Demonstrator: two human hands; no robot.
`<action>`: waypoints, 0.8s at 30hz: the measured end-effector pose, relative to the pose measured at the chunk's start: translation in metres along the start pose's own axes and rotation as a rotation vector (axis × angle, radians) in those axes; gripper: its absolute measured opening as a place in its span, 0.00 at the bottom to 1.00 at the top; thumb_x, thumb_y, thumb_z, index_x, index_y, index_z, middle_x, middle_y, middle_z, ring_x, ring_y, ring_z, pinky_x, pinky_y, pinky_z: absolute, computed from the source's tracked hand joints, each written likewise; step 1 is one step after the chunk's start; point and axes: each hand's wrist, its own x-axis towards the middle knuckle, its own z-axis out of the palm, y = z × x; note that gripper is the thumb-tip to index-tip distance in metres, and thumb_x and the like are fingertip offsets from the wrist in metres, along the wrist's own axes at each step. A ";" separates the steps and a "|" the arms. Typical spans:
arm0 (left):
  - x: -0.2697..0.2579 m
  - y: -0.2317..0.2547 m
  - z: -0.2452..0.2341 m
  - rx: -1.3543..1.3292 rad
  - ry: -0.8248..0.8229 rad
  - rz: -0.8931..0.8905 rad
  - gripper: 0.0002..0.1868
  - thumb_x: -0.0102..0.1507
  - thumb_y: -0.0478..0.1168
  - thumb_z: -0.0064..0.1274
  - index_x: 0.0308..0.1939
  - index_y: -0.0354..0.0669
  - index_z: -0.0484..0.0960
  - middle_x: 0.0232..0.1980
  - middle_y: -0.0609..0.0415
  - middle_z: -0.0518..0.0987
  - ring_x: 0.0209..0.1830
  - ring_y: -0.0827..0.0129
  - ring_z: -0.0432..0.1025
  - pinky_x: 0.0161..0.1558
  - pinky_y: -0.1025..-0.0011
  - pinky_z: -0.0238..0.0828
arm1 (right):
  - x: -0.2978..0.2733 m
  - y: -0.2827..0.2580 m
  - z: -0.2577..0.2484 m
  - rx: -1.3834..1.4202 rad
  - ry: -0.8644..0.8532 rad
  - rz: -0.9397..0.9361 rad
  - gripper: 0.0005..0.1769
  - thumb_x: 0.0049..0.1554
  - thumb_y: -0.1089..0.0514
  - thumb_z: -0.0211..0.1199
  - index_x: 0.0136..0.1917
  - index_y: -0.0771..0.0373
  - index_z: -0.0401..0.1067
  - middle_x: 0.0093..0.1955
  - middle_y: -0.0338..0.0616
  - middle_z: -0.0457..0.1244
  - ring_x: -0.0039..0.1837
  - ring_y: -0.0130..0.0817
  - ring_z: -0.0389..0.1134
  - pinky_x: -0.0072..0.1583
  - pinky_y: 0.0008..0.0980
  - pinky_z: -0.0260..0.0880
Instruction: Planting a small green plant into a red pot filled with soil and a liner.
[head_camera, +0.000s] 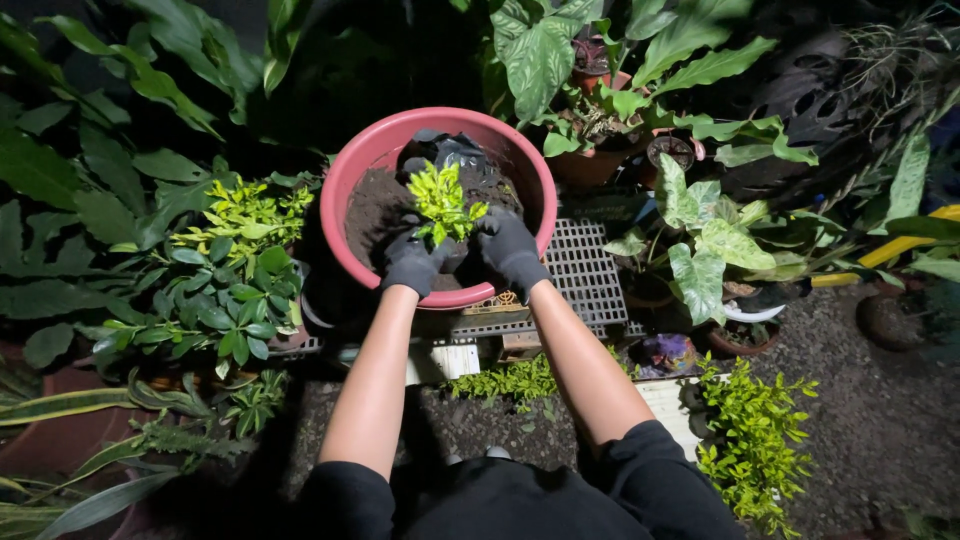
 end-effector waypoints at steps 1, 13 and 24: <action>-0.001 -0.002 0.000 -0.001 -0.001 0.000 0.30 0.62 0.65 0.51 0.53 0.46 0.84 0.53 0.38 0.82 0.53 0.43 0.75 0.57 0.52 0.70 | 0.001 0.014 0.010 -0.001 0.000 0.001 0.07 0.52 0.60 0.62 0.44 0.61 0.78 0.51 0.51 0.66 0.59 0.54 0.66 0.59 0.46 0.67; -0.008 0.024 -0.034 0.066 0.046 0.170 0.30 0.58 0.61 0.52 0.55 0.45 0.83 0.57 0.39 0.80 0.56 0.44 0.72 0.57 0.51 0.66 | 0.005 0.016 0.011 -0.131 -0.147 0.186 0.27 0.51 0.54 0.67 0.63 0.60 0.69 0.58 0.59 0.67 0.61 0.56 0.67 0.60 0.47 0.67; 0.018 0.020 -0.020 0.178 -0.078 0.107 0.16 0.64 0.50 0.50 0.45 0.46 0.87 0.47 0.42 0.84 0.49 0.46 0.78 0.51 0.51 0.74 | 0.008 0.013 0.000 -0.069 -0.302 0.088 0.14 0.55 0.59 0.64 0.54 0.64 0.70 0.50 0.61 0.68 0.56 0.60 0.69 0.55 0.49 0.69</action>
